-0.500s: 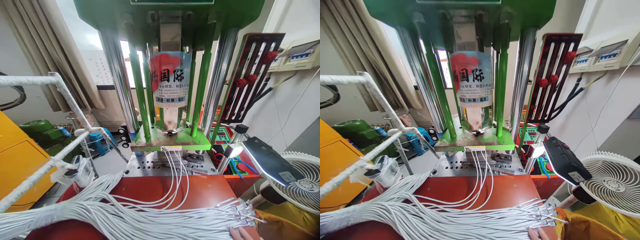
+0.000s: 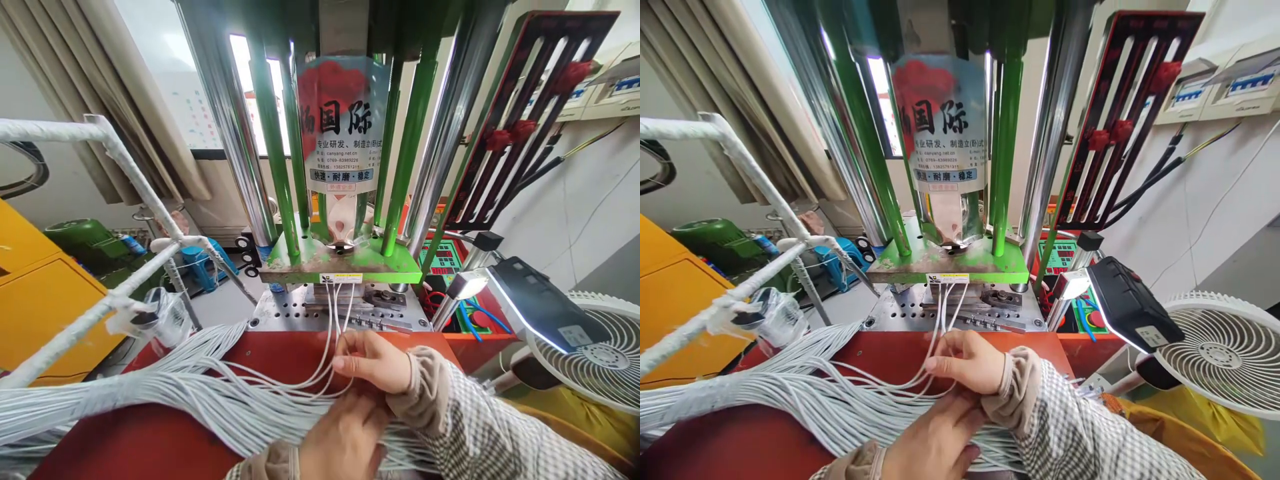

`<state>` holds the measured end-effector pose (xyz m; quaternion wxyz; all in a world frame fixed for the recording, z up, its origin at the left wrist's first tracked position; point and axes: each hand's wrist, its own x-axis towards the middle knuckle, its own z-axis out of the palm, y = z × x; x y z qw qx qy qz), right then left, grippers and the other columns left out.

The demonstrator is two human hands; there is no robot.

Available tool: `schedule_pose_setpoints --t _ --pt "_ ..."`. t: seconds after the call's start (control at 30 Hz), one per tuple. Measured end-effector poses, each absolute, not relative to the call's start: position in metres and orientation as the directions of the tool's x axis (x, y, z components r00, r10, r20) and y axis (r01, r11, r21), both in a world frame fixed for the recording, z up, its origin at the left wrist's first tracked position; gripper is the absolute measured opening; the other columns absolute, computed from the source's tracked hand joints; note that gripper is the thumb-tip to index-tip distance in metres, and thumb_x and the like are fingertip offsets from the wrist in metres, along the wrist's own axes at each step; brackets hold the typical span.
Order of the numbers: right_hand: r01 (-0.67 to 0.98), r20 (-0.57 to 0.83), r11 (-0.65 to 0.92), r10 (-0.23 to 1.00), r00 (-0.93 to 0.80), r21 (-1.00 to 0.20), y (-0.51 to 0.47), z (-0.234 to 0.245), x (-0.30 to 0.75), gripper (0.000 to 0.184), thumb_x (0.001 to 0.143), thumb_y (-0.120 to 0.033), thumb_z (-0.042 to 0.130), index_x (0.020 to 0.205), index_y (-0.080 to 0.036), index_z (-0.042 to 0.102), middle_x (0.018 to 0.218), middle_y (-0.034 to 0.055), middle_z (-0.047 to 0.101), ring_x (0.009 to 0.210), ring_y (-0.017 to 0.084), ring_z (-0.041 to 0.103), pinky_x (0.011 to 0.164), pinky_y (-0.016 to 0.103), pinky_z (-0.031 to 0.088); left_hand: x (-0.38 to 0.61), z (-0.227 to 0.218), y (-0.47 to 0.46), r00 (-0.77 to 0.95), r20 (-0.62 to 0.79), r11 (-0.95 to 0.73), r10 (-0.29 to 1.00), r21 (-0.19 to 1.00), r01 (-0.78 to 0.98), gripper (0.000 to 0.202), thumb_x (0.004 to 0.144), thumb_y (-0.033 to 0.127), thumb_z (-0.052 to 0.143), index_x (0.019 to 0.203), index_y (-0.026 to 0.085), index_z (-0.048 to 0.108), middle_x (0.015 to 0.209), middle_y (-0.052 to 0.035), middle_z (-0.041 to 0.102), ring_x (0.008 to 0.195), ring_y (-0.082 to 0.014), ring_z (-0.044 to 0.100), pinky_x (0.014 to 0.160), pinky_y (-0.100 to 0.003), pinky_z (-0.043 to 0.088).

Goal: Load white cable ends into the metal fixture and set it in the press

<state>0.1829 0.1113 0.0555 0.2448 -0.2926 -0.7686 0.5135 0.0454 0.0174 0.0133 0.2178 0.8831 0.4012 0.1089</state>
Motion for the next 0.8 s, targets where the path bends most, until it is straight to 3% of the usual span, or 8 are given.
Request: schedule_pose_setpoints --t 0.1,0.17,0.27,0.33,0.47,0.57,0.7,0.8 --pt "0.139 0.14 0.372 0.631 -0.763 -0.918 0.101 0.066 0.19 0.043 0.087 -0.056 0.053 0.066 -0.018 0.054 0.099 0.0073 0.064 0.093 0.019 0.06 0.086 0.033 0.045 0.048 0.021 0.023 0.385 -0.197 -0.281 0.902 0.409 0.868 0.062 0.075 0.039 0.066 0.131 0.019 0.049 0.133 -0.0155 0.052 0.119 -0.0354 0.049 0.098 -0.049 0.042" --pt "0.315 0.054 0.454 0.635 -0.771 -0.834 0.087 0.062 0.205 0.033 0.085 -0.048 0.057 0.072 -0.018 0.059 0.099 0.0074 0.066 0.089 0.02 0.061 0.081 0.033 0.045 0.037 0.025 0.029 0.334 -0.264 -0.208 0.905 0.411 0.888 0.047 0.077 0.038 0.063 0.12 0.02 0.057 0.117 -0.0124 0.062 0.105 -0.0309 0.057 0.09 -0.043 0.047" --pt "0.626 -0.035 0.589 0.714 -0.7 -0.51 0.069 0.047 0.226 0.047 0.07 -0.038 0.075 0.11 -0.017 0.06 0.098 0.0077 0.068 0.087 0.025 0.061 0.079 0.038 0.043 0.023 0.031 0.046 0.4 -0.22 -0.239 0.89 0.522 0.818 0.019 0.083 0.036 0.055 0.09 0.021 0.063 0.092 -0.004 0.066 0.087 -0.021 0.06 0.08 -0.031 0.046" --pt "0.729 0.052 0.642 0.758 -0.65 -0.239 0.067 0.041 0.242 0.053 0.075 -0.022 0.071 0.124 -0.016 0.052 0.094 0.0081 0.068 0.083 0.025 0.062 0.079 0.04 0.042 0.02 0.034 0.059 0.407 -0.137 -0.249 0.903 0.605 0.757 0.023 0.087 0.038 0.047 0.079 0.021 0.059 0.086 -0.002 0.063 0.082 -0.0181 0.058 0.077 -0.029 0.043" --pt "0.839 0.228 0.534 0.808 -0.543 0.105 0.078 0.042 0.279 0.032 0.084 -0.009 0.054 0.113 -0.019 0.062 0.085 0.007 0.067 0.079 0.025 0.061 0.076 0.042 0.04 0.023 0.028 0.069 0.385 -0.123 -0.189 0.915 0.713 0.675 0.028 0.092 0.031 0.033 0.095 0.023 0.06 0.082 -0.0009 0.062 0.075 -0.0158 0.056 0.073 -0.027 0.04" --pt "0.807 0.157 0.59 0.794 -0.587 0.035 0.076 0.044 0.289 0.034 0.075 -0.014 0.063 0.108 -0.021 0.065 0.095 0.0084 0.069 0.087 0.028 0.061 0.086 0.049 0.04 0.025 0.018 0.066 0.398 -0.257 -0.085 0.88 0.74 0.667 0.026 0.089 0.031 0.039 0.088 0.022 0.063 0.065 0.0022 0.057 0.064 -0.0147 0.053 0.063 -0.026 0.037" --pt "0.721 0.237 0.608 0.794 -0.56 -0.334 0.051 0.049 0.266 0.033 0.089 -0.024 0.053 0.122 -0.026 0.057 0.105 0.0077 0.065 0.093 0.023 0.058 0.085 0.04 0.045 0.022 0.015 0.071 0.379 -0.238 -0.004 0.894 0.843 0.538 0.025 0.081 0.039 0.054 0.075 0.017 0.065 0.072 0.0018 0.059 0.071 -0.0141 0.052 0.068 -0.025 0.038" --pt "0.539 0.232 0.501 0.84 -0.49 -0.677 0.03 0.046 0.244 0.023 0.093 -0.035 0.051 0.109 -0.027 0.066 0.09 0.0065 0.065 0.08 0.02 0.058 0.073 0.032 0.047 0.021 0.022 0.076 0.398 -0.277 0.07 0.875 0.884 0.463 0.034 0.081 0.043 0.054 0.077 0.013 0.069 0.068 0.0008 0.06 0.068 -0.0142 0.051 0.067 -0.025 0.039"
